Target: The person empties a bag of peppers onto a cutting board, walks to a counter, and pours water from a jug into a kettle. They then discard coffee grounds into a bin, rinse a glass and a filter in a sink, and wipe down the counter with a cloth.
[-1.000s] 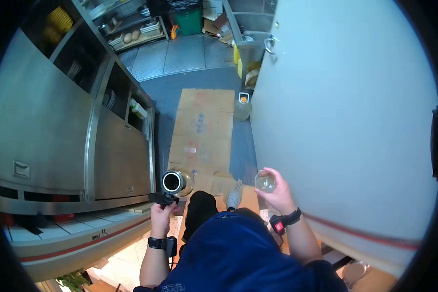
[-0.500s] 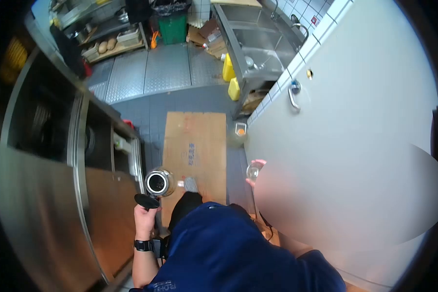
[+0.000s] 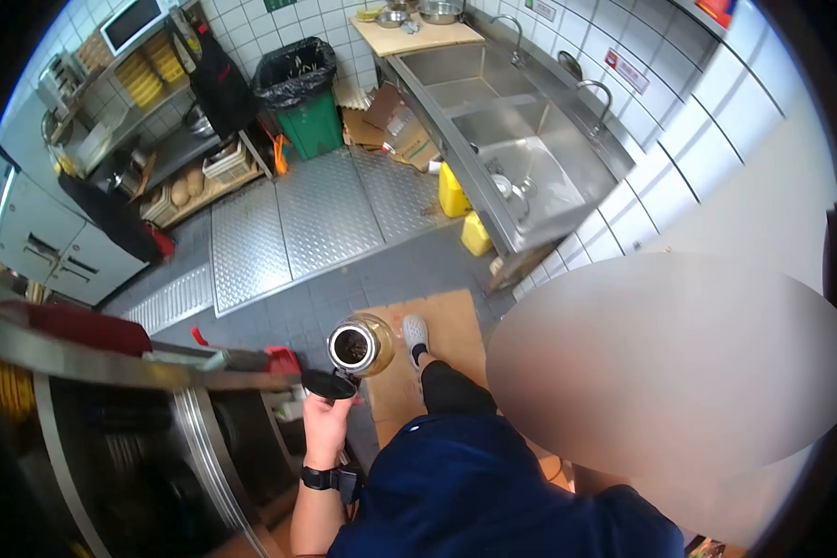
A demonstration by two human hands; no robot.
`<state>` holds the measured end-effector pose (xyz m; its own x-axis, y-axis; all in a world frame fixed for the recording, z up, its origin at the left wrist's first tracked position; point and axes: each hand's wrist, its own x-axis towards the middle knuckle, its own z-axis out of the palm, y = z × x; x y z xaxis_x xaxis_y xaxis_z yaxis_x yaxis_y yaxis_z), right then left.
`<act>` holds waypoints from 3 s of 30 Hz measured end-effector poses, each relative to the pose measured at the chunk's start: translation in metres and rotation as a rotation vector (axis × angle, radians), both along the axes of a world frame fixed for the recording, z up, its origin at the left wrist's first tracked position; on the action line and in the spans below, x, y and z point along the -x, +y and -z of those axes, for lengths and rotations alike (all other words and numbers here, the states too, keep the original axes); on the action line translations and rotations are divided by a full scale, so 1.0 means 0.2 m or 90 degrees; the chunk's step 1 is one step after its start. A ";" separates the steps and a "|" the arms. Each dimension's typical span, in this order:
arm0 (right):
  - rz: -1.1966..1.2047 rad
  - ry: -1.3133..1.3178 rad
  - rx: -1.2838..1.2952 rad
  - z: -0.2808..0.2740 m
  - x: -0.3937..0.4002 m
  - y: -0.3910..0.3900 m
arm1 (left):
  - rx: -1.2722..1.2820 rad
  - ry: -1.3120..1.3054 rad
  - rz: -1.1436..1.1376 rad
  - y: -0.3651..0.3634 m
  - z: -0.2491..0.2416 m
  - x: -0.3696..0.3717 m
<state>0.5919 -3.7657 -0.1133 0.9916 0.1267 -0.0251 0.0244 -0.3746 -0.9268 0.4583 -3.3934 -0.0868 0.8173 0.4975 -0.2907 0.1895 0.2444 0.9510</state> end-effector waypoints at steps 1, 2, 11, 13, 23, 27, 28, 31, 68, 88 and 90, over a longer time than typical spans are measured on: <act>-0.005 0.015 -0.027 0.03 -0.13 0.06 | 0.018 -0.013 -0.011 0.07 0.00 -0.10; -0.012 0.010 -0.033 0.08 -0.25 0.12 | 0.038 -0.026 -0.025 0.14 0.01 -0.19; -0.236 -0.073 0.100 -0.02 -1.56 1.12 | -0.010 0.085 -0.090 0.90 0.00 -0.79; -0.289 -0.103 0.113 -0.02 -1.81 1.37 | 0.018 0.121 -0.130 1.03 -0.04 -0.90; -0.304 -0.133 0.153 0.14 -2.67 2.32 | -0.050 0.139 -0.110 2.00 0.22 -1.76; -0.192 -0.101 0.201 0.19 -2.88 2.46 | -0.040 0.112 -0.015 2.38 0.27 -2.26; -0.151 -0.096 0.219 0.20 -2.95 2.49 | -0.048 0.116 0.016 2.45 0.25 -2.39; -0.086 -0.098 0.236 0.24 -3.16 2.56 | -0.076 0.115 0.092 2.63 0.20 -2.76; -0.495 -0.380 0.157 0.00 -6.26 4.16 | -0.032 0.129 0.138 3.61 0.30 -5.89; -0.608 -0.266 0.211 0.12 -6.37 5.24 | -0.067 0.088 0.264 4.34 0.53 -6.26; -0.561 -0.213 0.159 0.08 -6.37 5.28 | -0.124 0.102 0.287 4.39 0.55 -6.26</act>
